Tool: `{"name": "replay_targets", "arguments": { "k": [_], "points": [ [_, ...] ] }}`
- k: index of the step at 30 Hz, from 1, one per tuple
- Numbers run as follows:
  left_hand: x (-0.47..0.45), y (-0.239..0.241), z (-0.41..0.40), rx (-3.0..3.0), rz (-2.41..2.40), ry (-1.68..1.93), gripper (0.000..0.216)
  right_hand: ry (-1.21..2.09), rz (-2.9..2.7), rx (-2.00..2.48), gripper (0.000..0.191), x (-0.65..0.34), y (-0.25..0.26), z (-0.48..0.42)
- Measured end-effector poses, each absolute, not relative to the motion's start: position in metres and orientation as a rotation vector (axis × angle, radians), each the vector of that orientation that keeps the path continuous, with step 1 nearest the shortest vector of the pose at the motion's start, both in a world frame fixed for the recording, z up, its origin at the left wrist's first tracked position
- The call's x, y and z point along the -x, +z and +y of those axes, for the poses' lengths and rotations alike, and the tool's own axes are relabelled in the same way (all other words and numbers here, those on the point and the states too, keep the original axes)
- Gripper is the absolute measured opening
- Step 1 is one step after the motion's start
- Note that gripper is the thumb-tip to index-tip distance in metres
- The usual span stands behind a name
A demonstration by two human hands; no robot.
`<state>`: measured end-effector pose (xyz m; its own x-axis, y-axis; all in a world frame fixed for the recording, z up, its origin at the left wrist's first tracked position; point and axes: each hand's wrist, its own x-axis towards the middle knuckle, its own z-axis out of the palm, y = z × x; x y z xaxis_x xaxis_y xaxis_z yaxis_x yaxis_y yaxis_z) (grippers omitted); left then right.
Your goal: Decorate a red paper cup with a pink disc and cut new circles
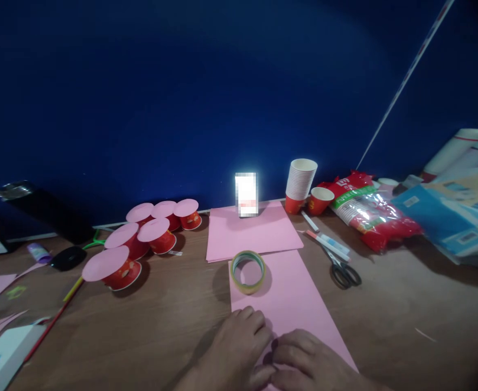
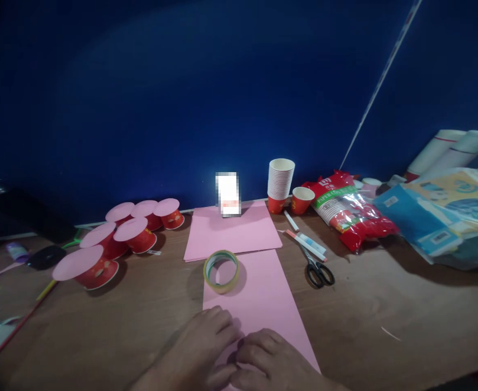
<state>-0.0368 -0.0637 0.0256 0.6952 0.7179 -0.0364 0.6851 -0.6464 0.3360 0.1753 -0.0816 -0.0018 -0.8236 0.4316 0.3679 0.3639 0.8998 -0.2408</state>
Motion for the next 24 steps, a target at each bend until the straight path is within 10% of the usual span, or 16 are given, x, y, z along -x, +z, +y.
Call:
{"name": "replay_targets", "arguments": {
  "k": [6,24],
  "points": [
    [0.036,0.021,-0.064,-2.563,1.111,0.215,0.036,0.418,-2.69,0.675,0.024,-0.183,0.038,-0.073],
    [0.037,0.015,-0.059,-2.637,1.057,0.238,0.034,-0.395,-2.246,1.978,0.028,-0.269,0.035,0.074]
  ]
}}
